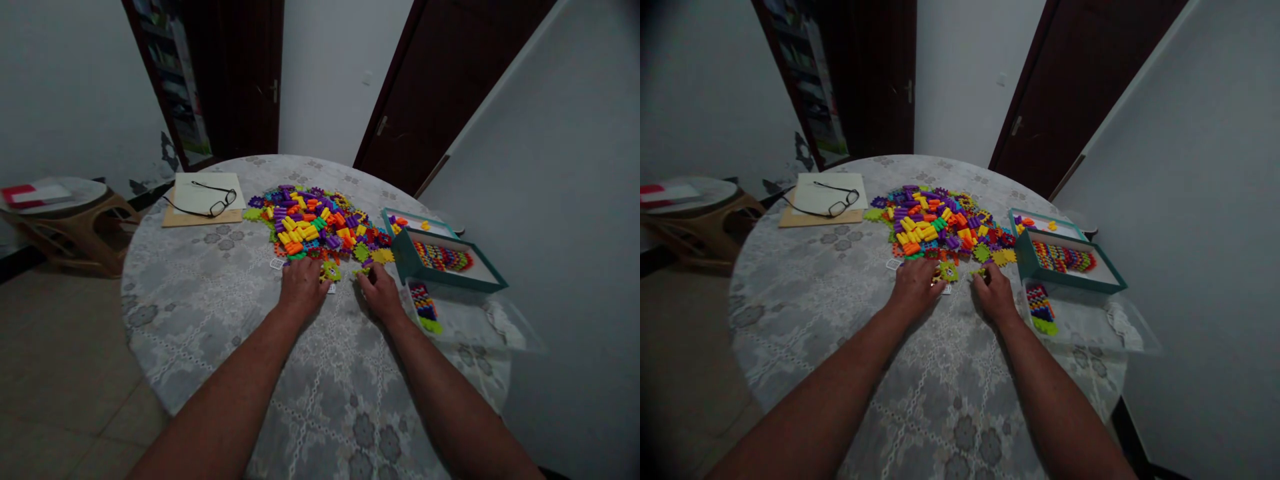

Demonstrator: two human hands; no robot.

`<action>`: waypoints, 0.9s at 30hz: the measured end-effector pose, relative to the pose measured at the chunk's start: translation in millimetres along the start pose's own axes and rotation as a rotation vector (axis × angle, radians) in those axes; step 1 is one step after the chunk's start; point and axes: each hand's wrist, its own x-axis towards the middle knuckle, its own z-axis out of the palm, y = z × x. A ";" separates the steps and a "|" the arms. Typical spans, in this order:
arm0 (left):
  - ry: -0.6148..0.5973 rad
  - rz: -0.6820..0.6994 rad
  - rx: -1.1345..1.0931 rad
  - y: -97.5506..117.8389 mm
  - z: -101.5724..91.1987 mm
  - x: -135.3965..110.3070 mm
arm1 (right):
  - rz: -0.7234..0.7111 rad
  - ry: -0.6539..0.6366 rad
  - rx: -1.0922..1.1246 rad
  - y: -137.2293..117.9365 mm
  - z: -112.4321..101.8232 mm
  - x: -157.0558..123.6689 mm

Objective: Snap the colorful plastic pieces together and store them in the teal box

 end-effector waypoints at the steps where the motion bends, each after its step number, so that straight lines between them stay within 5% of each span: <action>1: -0.002 0.007 0.001 0.7 0.7 0.2 | -0.002 -0.003 0.001 0.0 -0.1 0.0; 27: -0.086 0.061 0.060 5.9 -7.0 -3.4 | -0.049 -0.046 -0.031 6.9 3.3 0.7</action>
